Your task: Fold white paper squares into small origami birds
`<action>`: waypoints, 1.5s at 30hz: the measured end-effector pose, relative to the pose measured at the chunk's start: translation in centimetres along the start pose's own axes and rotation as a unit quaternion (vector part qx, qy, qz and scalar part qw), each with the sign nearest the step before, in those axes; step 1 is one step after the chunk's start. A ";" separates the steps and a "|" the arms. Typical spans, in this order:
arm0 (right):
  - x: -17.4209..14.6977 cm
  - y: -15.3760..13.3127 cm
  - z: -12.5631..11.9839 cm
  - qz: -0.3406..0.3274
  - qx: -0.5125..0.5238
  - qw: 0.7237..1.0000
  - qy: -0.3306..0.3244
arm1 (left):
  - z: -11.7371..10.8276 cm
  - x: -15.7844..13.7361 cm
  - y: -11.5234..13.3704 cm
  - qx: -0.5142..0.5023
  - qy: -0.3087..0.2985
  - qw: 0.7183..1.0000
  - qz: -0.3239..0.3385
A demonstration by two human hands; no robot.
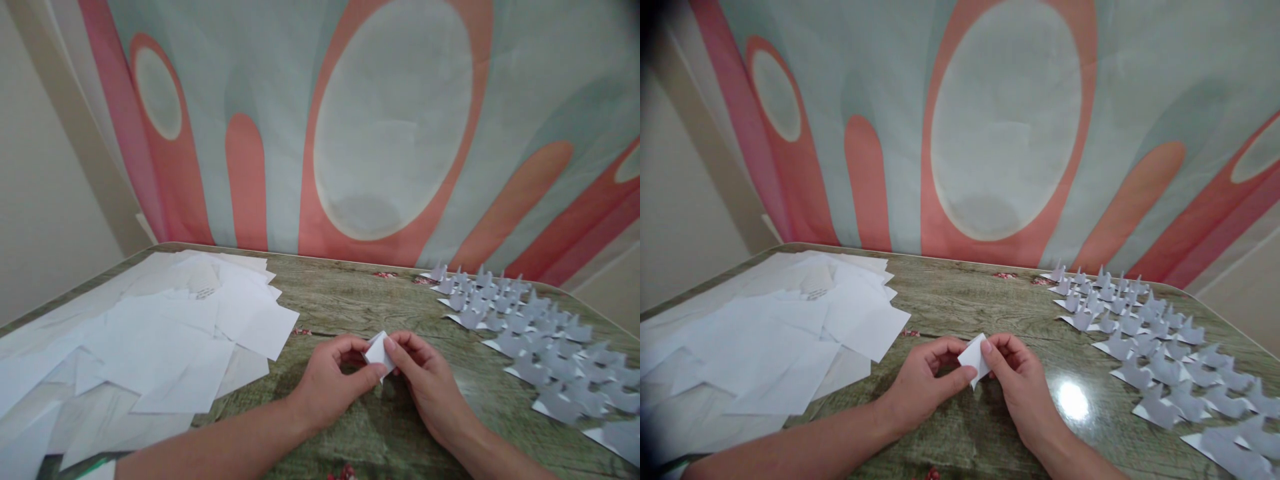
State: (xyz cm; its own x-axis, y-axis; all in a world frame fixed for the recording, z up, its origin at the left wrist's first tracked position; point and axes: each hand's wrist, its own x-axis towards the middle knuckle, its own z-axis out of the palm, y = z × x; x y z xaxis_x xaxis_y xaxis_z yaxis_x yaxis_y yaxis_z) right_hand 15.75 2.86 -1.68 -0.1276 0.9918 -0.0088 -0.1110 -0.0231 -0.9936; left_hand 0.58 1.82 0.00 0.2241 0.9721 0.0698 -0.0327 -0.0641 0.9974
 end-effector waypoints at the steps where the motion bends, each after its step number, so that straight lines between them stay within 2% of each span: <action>1: 0.0 -0.1 0.0 -0.003 -0.005 1.000 0.000 | 0.0 0.0 0.1 0.008 0.005 1.000 0.006; 11: -0.2 -0.6 -0.1 -0.051 -0.062 0.996 -0.028 | -0.3 0.2 -0.5 0.088 0.026 0.995 0.037; 16: 0.0 -0.5 -0.7 -0.121 -0.136 0.983 0.026 | -0.3 0.1 -0.1 0.138 0.031 0.988 0.068; 21: 0.1 -1.0 -0.8 -0.162 -0.193 0.967 -0.029 | -0.3 0.0 0.1 0.167 0.031 0.981 0.092; 31: -0.1 -1.3 -0.5 -0.136 -0.156 0.978 -0.040 | -0.4 -0.2 -0.5 0.210 0.052 0.973 0.083; 39: 0.3 -1.1 -0.7 -0.130 -0.131 0.981 -0.056 | -0.6 -0.1 -0.3 0.200 0.076 0.966 0.143; 45: 0.5 -1.0 -0.7 -0.157 -0.175 0.970 -0.057 | -0.7 -0.1 -0.1 0.194 0.092 0.964 0.157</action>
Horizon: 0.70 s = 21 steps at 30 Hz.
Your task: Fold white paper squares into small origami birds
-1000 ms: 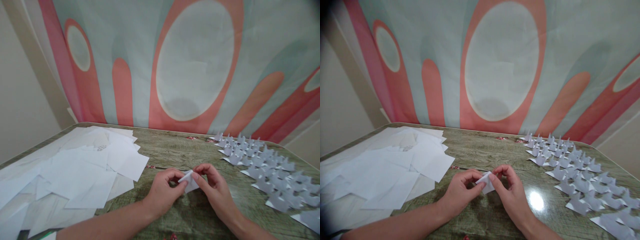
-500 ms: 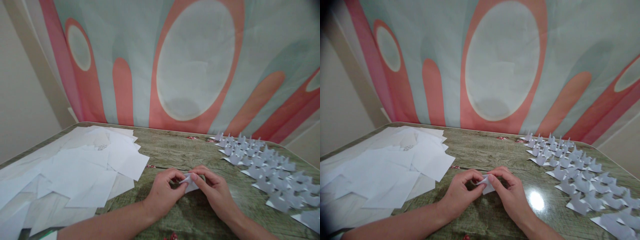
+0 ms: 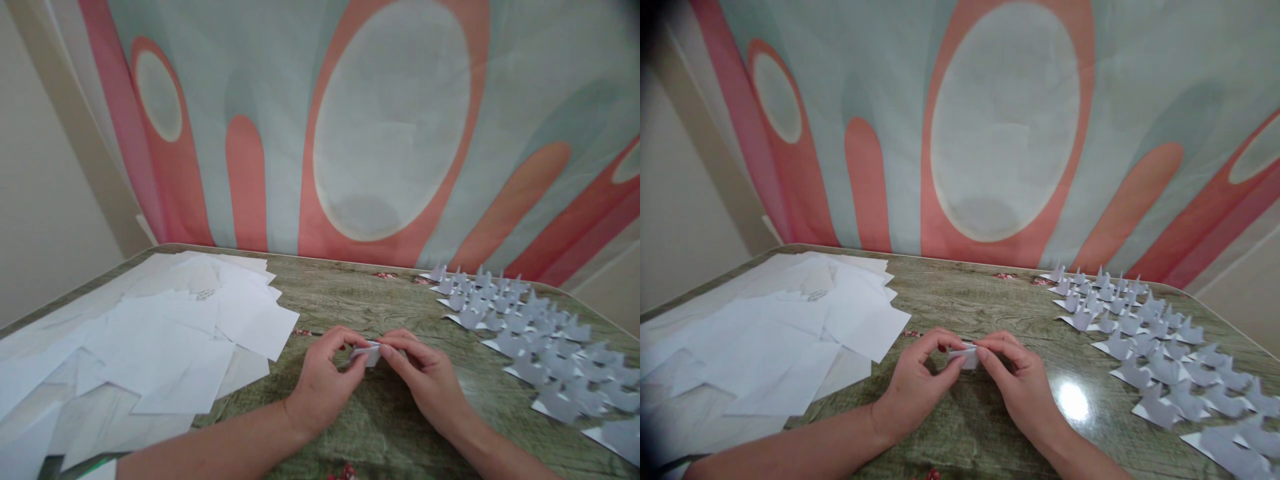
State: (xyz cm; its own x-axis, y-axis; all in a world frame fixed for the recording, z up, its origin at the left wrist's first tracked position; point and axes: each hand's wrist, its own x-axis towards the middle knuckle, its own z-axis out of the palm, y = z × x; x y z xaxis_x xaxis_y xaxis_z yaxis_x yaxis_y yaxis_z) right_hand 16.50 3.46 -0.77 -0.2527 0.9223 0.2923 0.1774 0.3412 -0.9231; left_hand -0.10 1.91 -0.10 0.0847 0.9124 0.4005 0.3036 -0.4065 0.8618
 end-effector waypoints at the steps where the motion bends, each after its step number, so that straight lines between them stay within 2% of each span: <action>1: 0.0 0.0 0.0 -0.005 -0.011 1.000 0.000 | 0.0 0.0 0.0 0.001 -0.001 1.000 -0.004; 7: -0.1 0.2 0.0 0.001 -0.039 0.999 -0.010 | 0.2 0.0 -0.4 -0.029 -0.001 0.998 -0.057; 12: -0.1 0.7 0.0 0.058 0.021 0.998 0.006 | 0.1 0.2 -0.5 -0.014 -0.057 0.991 -0.121; 16: 0.0 1.0 0.0 0.097 0.065 0.993 -0.002 | 0.0 0.3 -0.2 -0.004 -0.065 0.990 -0.123; 21: 0.2 0.9 0.0 0.102 0.080 0.992 -0.013 | -0.1 0.2 -0.2 0.003 -0.050 0.992 -0.114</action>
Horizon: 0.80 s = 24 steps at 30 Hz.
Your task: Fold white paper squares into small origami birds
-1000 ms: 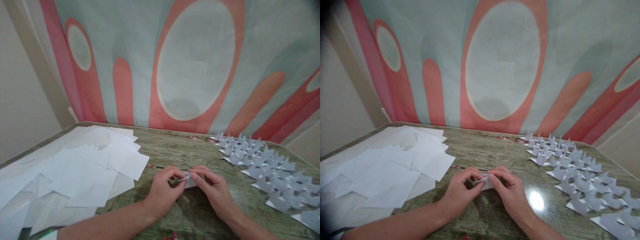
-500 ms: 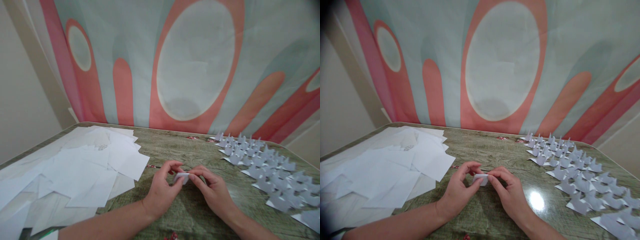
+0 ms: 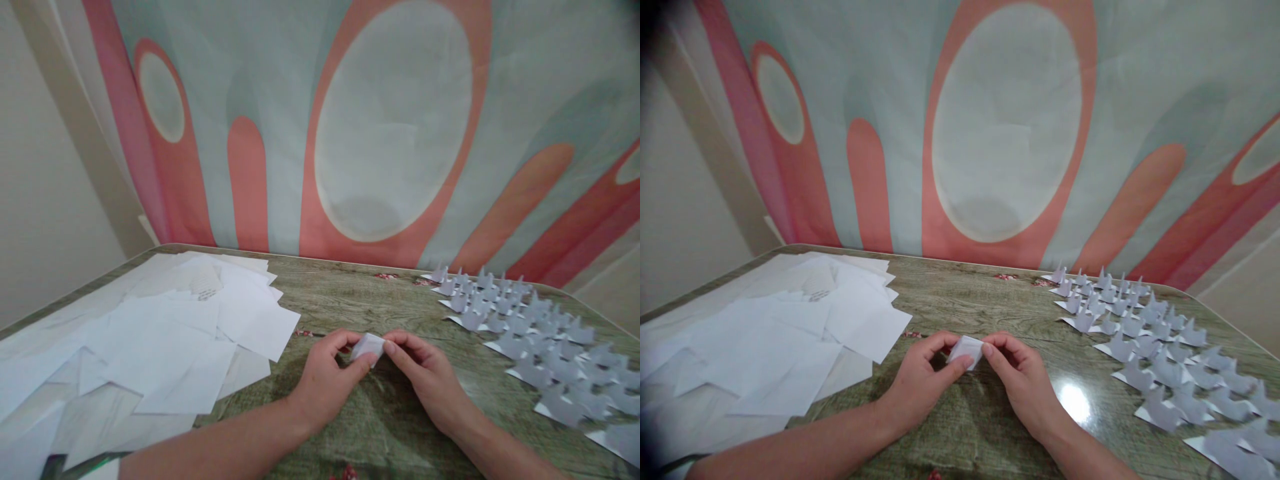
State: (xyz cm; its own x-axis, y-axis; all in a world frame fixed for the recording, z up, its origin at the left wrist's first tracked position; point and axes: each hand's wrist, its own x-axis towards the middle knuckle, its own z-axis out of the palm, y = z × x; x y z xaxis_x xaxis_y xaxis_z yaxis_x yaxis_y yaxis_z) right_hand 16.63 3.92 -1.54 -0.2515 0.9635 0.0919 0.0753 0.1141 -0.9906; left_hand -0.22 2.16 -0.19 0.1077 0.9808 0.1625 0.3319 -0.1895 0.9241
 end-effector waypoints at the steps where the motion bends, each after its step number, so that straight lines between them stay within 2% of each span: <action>1: 0.0 0.0 0.0 0.000 0.000 1.000 0.001 | 0.0 0.0 0.0 0.000 -0.001 1.000 0.002; 4: 0.0 -0.1 0.1 -0.011 -0.010 1.000 -0.001 | 0.0 -0.1 -0.1 0.001 -0.005 1.000 0.009; 9: -0.4 -0.5 0.3 -0.078 -0.072 0.994 -0.019 | 0.0 -0.1 0.0 0.013 -0.006 1.000 0.019; 13: -0.7 -0.8 0.4 -0.114 -0.128 0.985 -0.010 | 0.0 -0.2 0.0 0.021 -0.014 0.999 0.026; 24: -0.9 -0.7 0.7 -0.135 -0.177 0.975 0.011 | 0.1 -0.2 -0.1 0.072 -0.021 0.996 0.042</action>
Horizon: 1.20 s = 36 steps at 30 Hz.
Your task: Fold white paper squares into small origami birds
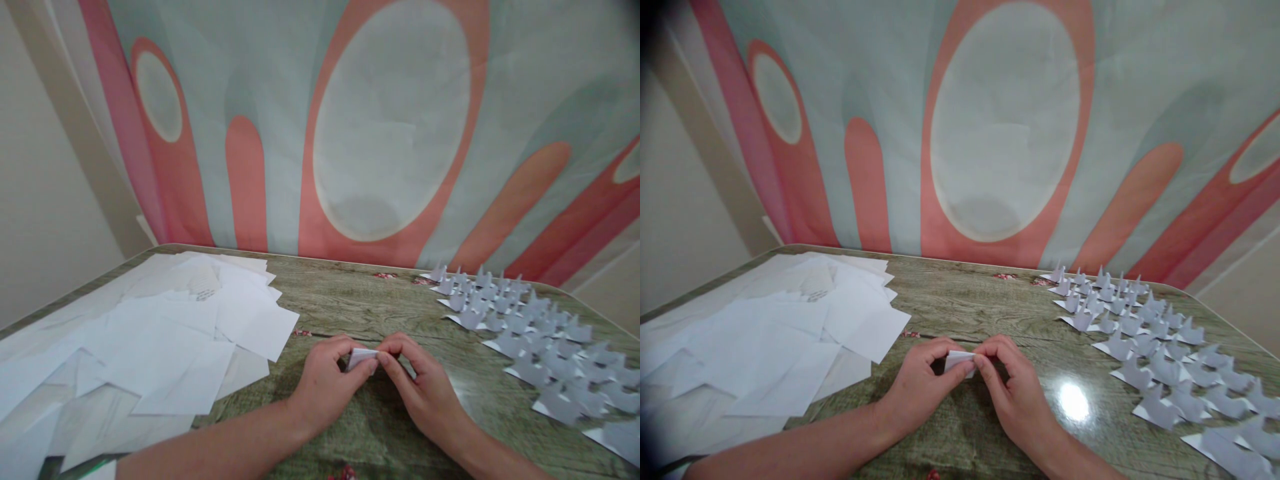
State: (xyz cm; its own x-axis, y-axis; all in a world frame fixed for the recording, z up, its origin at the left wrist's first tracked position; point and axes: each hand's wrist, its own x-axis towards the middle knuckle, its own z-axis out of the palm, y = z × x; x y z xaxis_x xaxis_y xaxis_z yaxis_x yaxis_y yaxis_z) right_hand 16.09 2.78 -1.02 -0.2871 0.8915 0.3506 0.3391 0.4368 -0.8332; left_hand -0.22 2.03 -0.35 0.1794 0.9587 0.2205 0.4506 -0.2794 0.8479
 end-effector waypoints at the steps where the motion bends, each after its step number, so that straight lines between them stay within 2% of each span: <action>1: 0.0 0.1 0.0 0.005 0.002 1.000 0.002 | 0.0 0.0 0.0 0.009 0.000 1.000 -0.003; 4: 0.2 0.4 0.0 0.041 0.030 0.999 0.014 | 0.1 0.0 -0.1 0.021 0.004 1.000 -0.016; 7: 0.4 0.8 -0.2 0.103 0.096 0.990 0.025 | 0.3 -0.1 -0.1 -0.033 0.031 0.999 -0.017; 10: 0.6 1.4 -0.3 0.151 0.166 0.974 0.034 | 0.2 -0.3 0.1 -0.082 0.059 0.995 0.021; 13: 0.7 2.0 -0.2 0.160 0.221 0.962 0.030 | 0.1 -0.4 0.3 -0.079 0.055 0.992 0.076; 18: 0.7 1.8 -0.2 0.138 0.239 0.961 0.016 | -0.2 -0.3 0.6 -0.063 0.051 0.991 0.103; 23: 0.7 0.8 -0.5 0.081 0.193 0.978 0.002 | -0.2 -0.1 0.8 -0.067 0.051 0.992 0.091; 30: 0.7 0.5 -0.7 0.010 0.140 0.990 -0.012 | -0.2 -0.1 0.3 -0.066 0.082 0.988 0.114; 36: 0.4 0.6 -0.6 -0.013 0.099 0.995 -0.003 | -0.3 -0.1 0.4 -0.067 0.092 0.984 0.140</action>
State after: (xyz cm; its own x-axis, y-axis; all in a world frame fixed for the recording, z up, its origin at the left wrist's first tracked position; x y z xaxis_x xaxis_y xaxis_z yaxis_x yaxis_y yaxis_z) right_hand 16.72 3.49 -1.07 -0.2999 0.8788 0.3713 0.1490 0.4276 -0.8916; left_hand -0.30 1.79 0.10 0.1127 0.8419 0.5278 0.2844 -0.5363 0.7947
